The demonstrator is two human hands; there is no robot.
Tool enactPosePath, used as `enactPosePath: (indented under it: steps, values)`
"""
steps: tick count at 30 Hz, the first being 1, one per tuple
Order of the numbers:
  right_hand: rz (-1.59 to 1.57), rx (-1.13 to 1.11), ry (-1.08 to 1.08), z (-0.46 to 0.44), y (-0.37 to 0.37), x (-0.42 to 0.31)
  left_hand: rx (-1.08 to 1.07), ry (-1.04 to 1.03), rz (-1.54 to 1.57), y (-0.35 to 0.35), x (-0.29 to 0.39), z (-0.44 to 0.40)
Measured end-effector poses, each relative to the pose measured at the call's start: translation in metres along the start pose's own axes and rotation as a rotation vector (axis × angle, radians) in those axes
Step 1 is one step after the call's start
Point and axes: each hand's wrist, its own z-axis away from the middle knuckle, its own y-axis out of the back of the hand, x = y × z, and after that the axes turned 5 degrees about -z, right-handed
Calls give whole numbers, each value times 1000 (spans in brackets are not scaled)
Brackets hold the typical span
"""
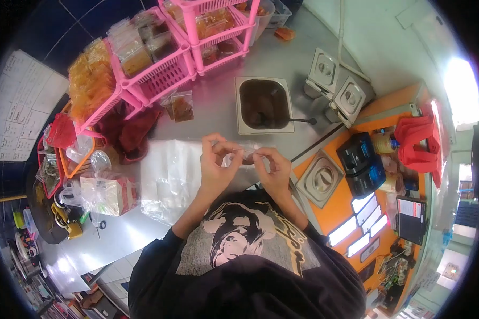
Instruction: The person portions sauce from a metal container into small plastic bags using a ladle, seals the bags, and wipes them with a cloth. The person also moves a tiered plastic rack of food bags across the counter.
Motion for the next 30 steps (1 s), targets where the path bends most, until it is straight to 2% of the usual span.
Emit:
enactPosePath:
  steps: [4, 7, 11, 16, 17, 18, 20, 25, 28, 30]
  values:
    - [23, 2, -6, 0, 2, -2, -58, -56, -94, 0, 6, -1]
    - [121, -47, 40, 4, 2, 4, -132, 42, -42, 0, 4, 1]
    - [150, -64, 47, 3, 1, 2, -137, 34, -64, 3, 0, 1]
    - [281, -187, 97, 1, 3, -14, -231, 73, -375, 24, 15, 2]
    - [296, -257, 184, 4, 6, -15, -232, 74, -375, 30, 18, 4]
    - [310, -327, 272, 6, 8, -17, -257, 21, -452, 36, 21, 7]
    - [324, -362, 275, 10, 12, -24, -286, -28, -530, 40, 31, 12]
    - [312, -385, 267, 21, 9, -27, -306, 129, -492, 42, 49, 22]
    - [260, -376, 172, 29, 8, -13, -347, 77, -514, 48, 43, 23]
    - [231, -344, -128, 32, 11, -6, -314, 154, -480, 56, 29, 22]
